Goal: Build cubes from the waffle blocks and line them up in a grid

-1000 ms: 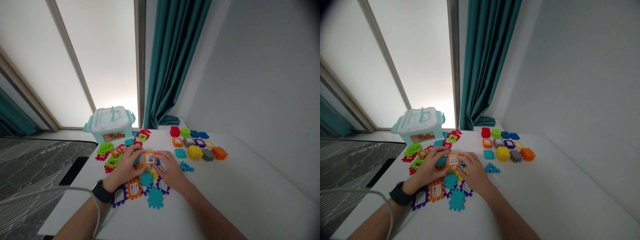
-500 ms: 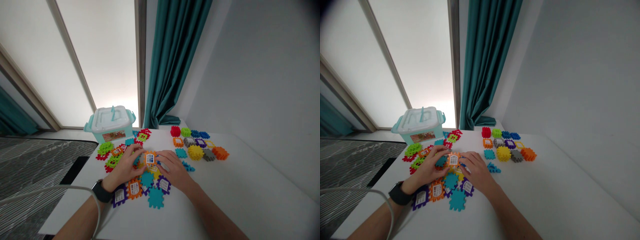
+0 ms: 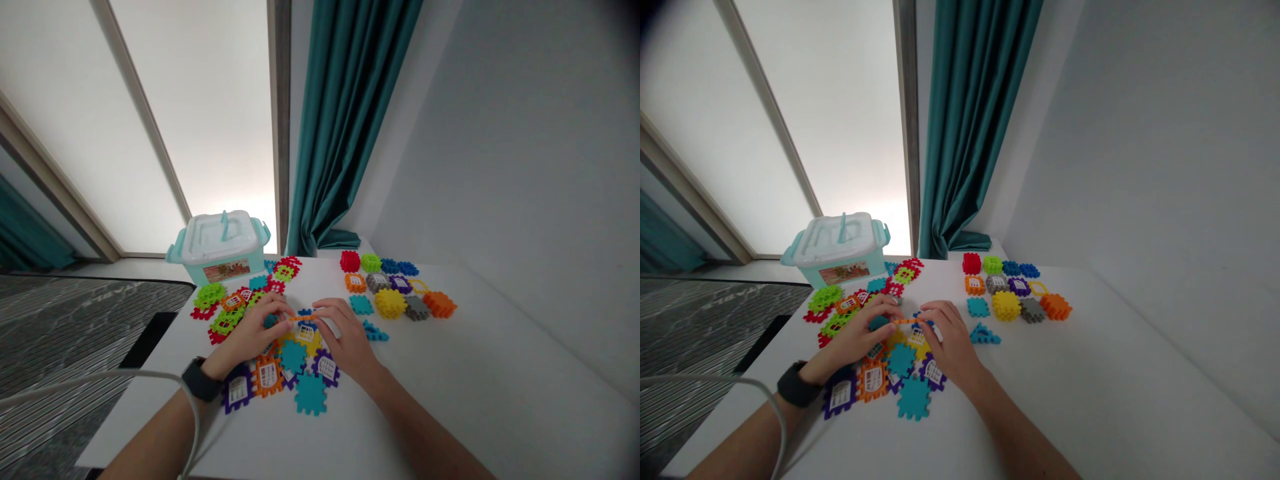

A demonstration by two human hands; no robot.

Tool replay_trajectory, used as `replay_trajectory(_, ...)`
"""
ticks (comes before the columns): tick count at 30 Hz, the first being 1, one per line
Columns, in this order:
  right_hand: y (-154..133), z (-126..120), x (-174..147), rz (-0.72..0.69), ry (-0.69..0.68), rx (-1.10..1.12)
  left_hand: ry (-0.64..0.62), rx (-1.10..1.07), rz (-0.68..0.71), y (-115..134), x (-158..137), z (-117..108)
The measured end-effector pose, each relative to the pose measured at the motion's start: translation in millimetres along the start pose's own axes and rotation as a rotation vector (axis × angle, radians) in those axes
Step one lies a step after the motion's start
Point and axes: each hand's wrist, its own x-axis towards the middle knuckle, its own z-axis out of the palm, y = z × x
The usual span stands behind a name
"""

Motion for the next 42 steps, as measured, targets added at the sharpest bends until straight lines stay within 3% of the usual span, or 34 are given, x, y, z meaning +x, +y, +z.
replay_trajectory(7,-1,3,6,0.349,0.044,0.248,-0.002,-0.001,-0.009,0,1,0)
replay_trajectory(14,1,6,4,0.519,-0.001,0.365,-0.031,-0.039,-0.018,-1,1,4)
replay_trajectory(17,2,6,3,0.455,-0.003,0.325,-0.037,-0.028,-0.014,0,1,4)
replay_trajectory(23,-5,0,-1,0.058,0.012,0.066,-0.046,0.008,-0.045,3,1,-3)
replay_trajectory(26,-8,-1,-5,-0.042,-0.012,-0.003,-0.087,0.005,-0.024,3,0,-4)
replay_trajectory(31,-4,-1,-9,-0.109,-0.036,-0.079,-0.165,-0.002,0.018,2,0,-3)
replay_trajectory(38,-3,-4,-4,-0.100,-0.102,-0.123,0.074,0.217,0.080,-4,-4,-1)
replay_trajectory(42,-6,-2,-3,-0.076,-0.150,-0.135,0.118,0.401,0.196,-9,-7,-1)
